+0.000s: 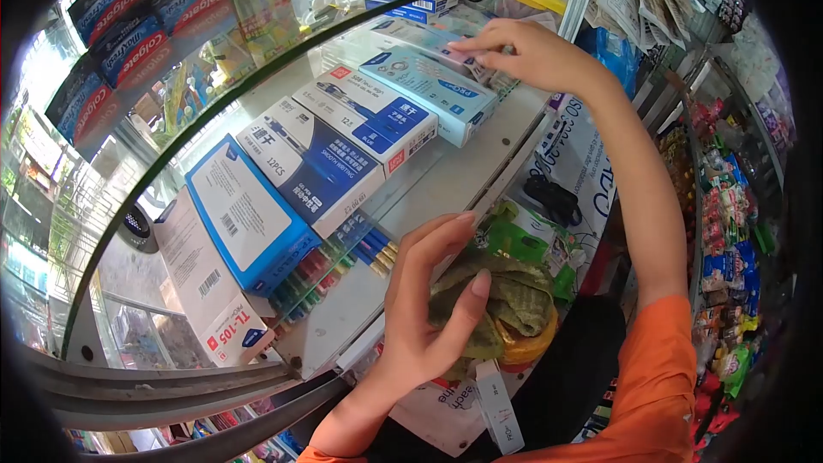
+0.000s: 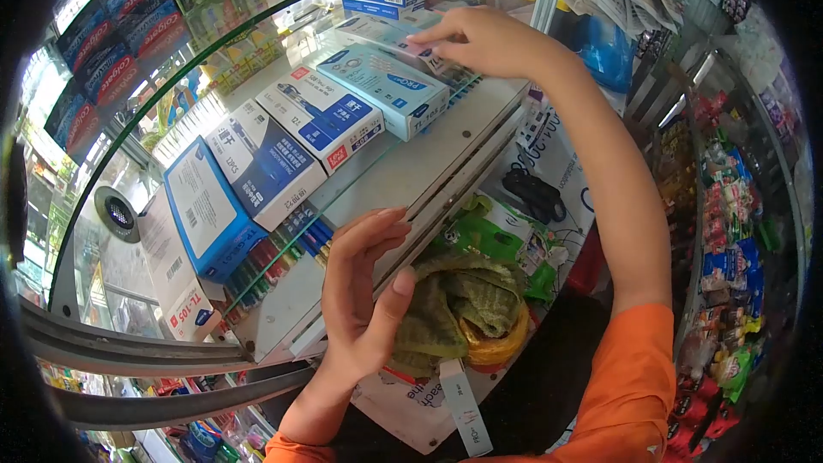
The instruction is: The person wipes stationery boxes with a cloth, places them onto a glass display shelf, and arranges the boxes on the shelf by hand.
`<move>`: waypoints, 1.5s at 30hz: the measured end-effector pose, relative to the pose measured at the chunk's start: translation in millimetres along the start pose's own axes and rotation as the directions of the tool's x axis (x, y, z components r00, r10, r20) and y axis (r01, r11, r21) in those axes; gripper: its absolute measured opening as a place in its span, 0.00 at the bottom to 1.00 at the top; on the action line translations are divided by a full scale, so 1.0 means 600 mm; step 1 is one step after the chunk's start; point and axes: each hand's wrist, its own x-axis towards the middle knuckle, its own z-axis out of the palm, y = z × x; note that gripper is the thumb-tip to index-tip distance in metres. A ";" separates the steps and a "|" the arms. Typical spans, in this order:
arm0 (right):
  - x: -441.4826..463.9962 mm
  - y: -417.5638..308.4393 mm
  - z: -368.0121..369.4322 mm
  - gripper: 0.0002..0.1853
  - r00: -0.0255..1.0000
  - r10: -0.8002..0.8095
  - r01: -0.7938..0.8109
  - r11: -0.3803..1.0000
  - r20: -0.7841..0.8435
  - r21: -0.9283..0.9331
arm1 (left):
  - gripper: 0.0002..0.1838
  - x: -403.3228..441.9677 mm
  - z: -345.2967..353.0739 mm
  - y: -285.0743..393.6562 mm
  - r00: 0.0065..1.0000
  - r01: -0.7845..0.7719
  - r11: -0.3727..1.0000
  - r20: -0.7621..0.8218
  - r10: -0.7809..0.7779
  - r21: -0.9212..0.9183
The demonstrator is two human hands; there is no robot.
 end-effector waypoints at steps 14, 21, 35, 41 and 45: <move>0.222 0.043 0.092 0.26 0.971 0.224 -0.238 0.862 -0.085 -0.447 | 0.25 0.002 -0.001 0.010 0.999 0.027 1.000 0.030 -0.027 0.000; 0.059 -0.070 0.030 0.30 0.970 0.085 -0.055 0.990 -0.229 0.133 | 0.27 0.004 -0.018 0.039 1.000 -0.025 0.999 0.010 0.025 0.031; -0.061 -0.171 0.011 0.30 0.977 0.175 -0.152 0.973 -0.125 0.171 | 0.29 0.004 -0.030 0.063 0.993 -0.104 0.939 -0.022 0.117 0.327; 0.008 -0.136 0.045 0.29 0.927 0.094 -0.030 0.983 -0.364 0.179 | 0.28 0.004 -0.032 0.065 0.992 -0.114 0.938 -0.009 0.124 0.327; 0.107 -0.087 0.083 0.29 0.908 0.112 -0.067 0.990 -0.403 0.125 | 0.29 0.004 -0.032 0.060 0.992 -0.120 0.943 -0.003 0.128 0.312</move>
